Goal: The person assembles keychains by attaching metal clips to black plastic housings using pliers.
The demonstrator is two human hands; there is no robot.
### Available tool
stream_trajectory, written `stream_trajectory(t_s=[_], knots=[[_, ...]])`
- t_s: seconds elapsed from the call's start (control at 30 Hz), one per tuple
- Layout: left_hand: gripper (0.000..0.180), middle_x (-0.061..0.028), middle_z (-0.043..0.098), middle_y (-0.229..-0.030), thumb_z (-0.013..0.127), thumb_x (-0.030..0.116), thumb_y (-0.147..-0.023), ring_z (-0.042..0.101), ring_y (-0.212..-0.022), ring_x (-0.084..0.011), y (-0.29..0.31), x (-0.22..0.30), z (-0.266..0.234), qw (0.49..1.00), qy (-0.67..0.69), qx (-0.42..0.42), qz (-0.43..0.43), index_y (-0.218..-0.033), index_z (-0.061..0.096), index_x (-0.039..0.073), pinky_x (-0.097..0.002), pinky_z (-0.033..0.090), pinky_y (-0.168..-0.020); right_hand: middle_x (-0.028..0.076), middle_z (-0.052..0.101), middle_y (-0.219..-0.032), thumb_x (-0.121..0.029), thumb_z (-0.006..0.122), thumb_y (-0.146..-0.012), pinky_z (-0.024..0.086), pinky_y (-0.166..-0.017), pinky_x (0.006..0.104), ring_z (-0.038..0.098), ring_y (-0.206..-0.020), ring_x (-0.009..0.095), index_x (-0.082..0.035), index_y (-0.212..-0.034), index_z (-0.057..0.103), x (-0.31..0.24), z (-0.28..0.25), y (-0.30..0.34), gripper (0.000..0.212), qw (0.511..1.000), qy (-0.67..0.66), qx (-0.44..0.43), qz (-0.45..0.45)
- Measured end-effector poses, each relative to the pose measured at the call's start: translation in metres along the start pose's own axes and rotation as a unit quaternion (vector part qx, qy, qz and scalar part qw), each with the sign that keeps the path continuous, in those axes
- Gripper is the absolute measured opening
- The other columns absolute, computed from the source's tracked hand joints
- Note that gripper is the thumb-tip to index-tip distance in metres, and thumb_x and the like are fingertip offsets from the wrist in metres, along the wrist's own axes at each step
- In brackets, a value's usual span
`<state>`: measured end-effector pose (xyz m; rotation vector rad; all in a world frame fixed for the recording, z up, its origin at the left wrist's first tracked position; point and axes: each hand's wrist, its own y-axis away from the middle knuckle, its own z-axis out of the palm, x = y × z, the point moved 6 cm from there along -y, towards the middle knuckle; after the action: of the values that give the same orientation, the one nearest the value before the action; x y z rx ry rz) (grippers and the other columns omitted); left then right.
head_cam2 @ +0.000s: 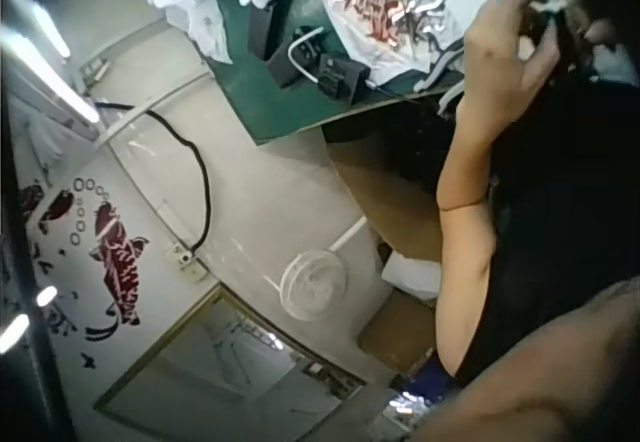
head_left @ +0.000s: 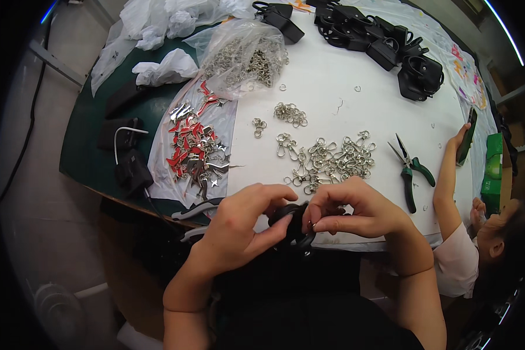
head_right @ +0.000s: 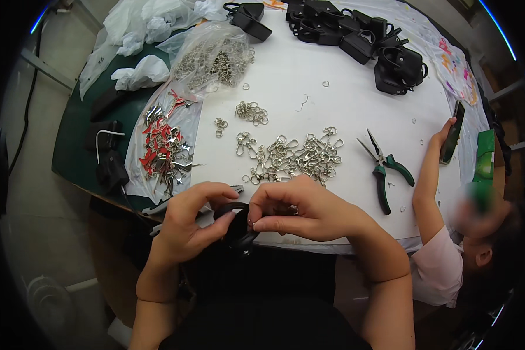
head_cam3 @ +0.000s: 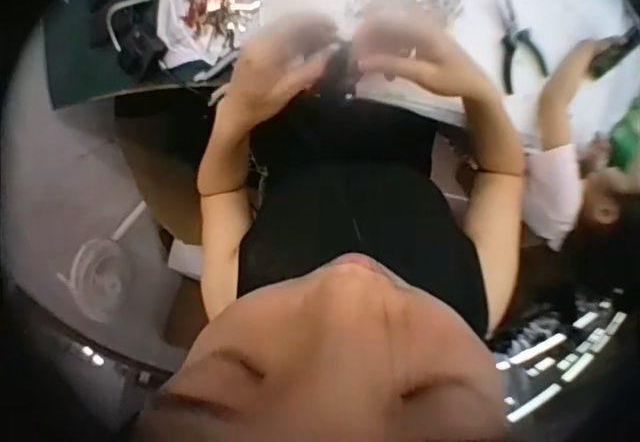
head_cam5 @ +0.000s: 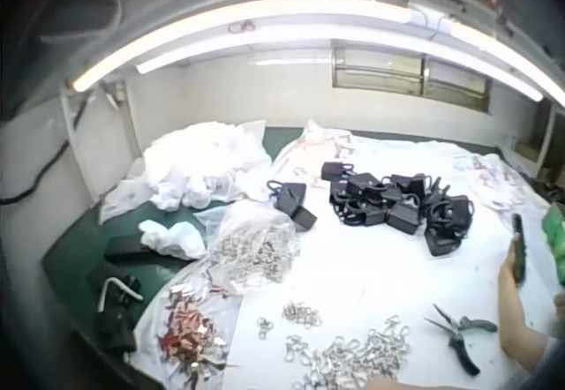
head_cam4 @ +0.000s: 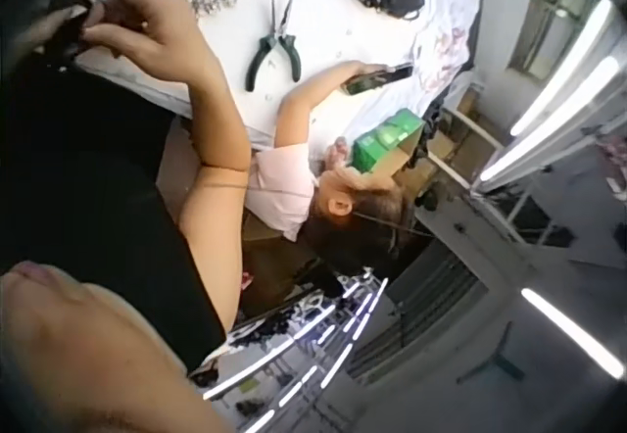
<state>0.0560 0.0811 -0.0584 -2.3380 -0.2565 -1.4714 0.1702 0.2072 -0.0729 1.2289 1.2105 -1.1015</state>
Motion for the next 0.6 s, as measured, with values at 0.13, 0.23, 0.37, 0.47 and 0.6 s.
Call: stream_trajectory(t_s=[0.13, 0.23, 0.37, 0.47, 0.6], knots=[[0.023, -0.0119, 0.069, -0.1, 0.069, -0.002, -0.086, 0.067, -0.087, -0.0166, 0.013, -0.021, 0.016, 0.987, 0.138, 0.074, -0.038, -0.109, 0.066, -0.004, -0.027, 0.053, -0.08, -0.002, 0.065, -0.071, -0.01, 0.072, -0.09, 0.041, -0.053, 0.0206, 0.054, -0.056, 0.004, -0.004, -0.093, 0.066, 0.006, 0.003, 0.001, 0.009, 1.0, -0.003, 0.003, 0.01], [0.02, -0.0134, 0.069, -0.102, 0.066, -0.002, -0.09, 0.068, -0.088, -0.0168, 0.021, -0.026, 0.025, 0.983, 0.127, 0.124, -0.043, -0.109, 0.067, -0.006, -0.0265, 0.053, -0.081, 0.0, 0.063, -0.076, -0.006, 0.076, -0.085, 0.041, -0.053, 0.0208, 0.053, -0.058, 0.005, -0.003, -0.089, 0.069, 0.008, -0.004, 0.001, 0.009, 0.984, -0.094, 0.148, -0.007], [0.018, -0.0125, 0.07, -0.098, 0.067, 0.001, -0.09, 0.068, -0.085, -0.0165, 0.02, -0.021, 0.026, 0.985, 0.099, 0.141, -0.016, -0.107, 0.068, -0.005, -0.0261, 0.052, -0.078, 0.0, 0.062, -0.089, -0.004, 0.079, -0.08, 0.041, -0.056, 0.0204, 0.053, -0.068, 0.005, -0.004, -0.087, 0.069, 0.003, -0.014, -0.001, 0.012, 0.984, 0.047, 0.152, -0.076], [0.021, -0.0145, 0.072, -0.093, 0.072, 0.002, -0.086, 0.069, -0.079, -0.0217, 0.017, -0.019, 0.022, 0.987, 0.073, 0.142, 0.024, -0.106, 0.07, -0.003, -0.0286, 0.052, -0.071, 0.0, 0.062, -0.089, -0.004, 0.079, -0.08, 0.042, -0.058, 0.0206, 0.053, -0.068, 0.005, -0.004, -0.087, 0.07, 0.007, -0.013, -0.002, 0.011, 0.99, 0.013, 0.117, -0.073], [0.021, -0.0132, 0.071, -0.094, 0.072, 0.004, -0.086, 0.067, -0.078, -0.018, 0.016, -0.02, 0.023, 0.987, 0.08, 0.142, 0.015, -0.105, 0.069, -0.005, -0.0264, 0.05, -0.073, 0.001, 0.062, -0.091, -0.004, 0.078, -0.082, 0.043, -0.061, 0.0204, 0.055, -0.073, 0.005, -0.004, -0.089, 0.07, 0.009, -0.014, -0.002, 0.011, 0.993, -0.017, 0.109, -0.048]])
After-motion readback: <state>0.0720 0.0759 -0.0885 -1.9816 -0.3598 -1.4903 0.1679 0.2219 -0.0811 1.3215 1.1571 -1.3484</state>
